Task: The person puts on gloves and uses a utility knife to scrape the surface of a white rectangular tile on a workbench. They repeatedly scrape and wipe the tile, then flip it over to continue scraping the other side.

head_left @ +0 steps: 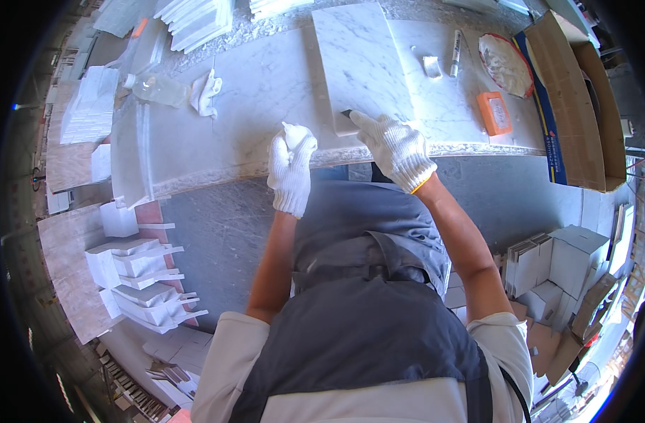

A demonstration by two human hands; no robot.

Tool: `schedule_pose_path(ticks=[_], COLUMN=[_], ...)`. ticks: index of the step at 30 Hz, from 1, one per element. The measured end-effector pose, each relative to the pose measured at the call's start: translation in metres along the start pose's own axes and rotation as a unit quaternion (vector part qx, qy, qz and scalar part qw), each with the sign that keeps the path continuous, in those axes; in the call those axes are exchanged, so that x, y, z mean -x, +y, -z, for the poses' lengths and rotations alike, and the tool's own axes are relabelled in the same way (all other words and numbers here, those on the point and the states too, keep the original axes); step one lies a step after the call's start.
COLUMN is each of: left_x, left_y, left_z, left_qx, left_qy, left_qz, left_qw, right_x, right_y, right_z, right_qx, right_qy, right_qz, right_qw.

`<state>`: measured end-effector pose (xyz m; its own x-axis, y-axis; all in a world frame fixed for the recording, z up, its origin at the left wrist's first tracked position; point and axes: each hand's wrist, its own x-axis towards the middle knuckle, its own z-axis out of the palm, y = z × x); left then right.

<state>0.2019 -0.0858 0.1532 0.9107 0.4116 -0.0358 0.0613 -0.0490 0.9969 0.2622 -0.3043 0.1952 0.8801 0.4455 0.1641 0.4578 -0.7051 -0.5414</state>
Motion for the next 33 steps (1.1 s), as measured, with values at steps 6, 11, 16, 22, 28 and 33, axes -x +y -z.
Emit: schedule_pose_path(ticks=[6, 11, 16, 22, 28, 33], left_x=[0.0, -0.001, -0.011, -0.018, -0.025, -0.028], left_y=[0.01, 0.012, 0.013, 0.023, 0.026, 0.023], left_z=[0.01, 0.008, 0.007, 0.003, -0.003, -0.004], left_qx=[-0.059, -0.103, -0.405, -0.561, -0.618, -0.621], left_qy=[0.005, -0.013, -0.013, -0.031, -0.027, -0.02], left_qz=[0.018, -0.004, -0.228, -0.254, -0.322, -0.346], left_qw=[0.998, 0.995, 0.885, 0.787, 0.717, 0.703], right_x=[0.026, 0.037, 0.023, 0.009, 0.016, 0.015], right_y=[0.008, 0.035, 0.079, 0.117, 0.12, 0.117], right_z=[0.014, 0.004, 0.0, -0.02, -0.031, -0.029], right_qx=[0.015, -0.16, -0.083, -0.019, 0.053, 0.058], right_qy=[-0.103, 0.08, 0.2, 0.295, 0.281, 0.284], right_qz=[-0.062, -0.07, -0.114, -0.068, -0.093, -0.091], right_qw=[0.993, 0.981, 0.97, 0.953, 0.954, 0.953])
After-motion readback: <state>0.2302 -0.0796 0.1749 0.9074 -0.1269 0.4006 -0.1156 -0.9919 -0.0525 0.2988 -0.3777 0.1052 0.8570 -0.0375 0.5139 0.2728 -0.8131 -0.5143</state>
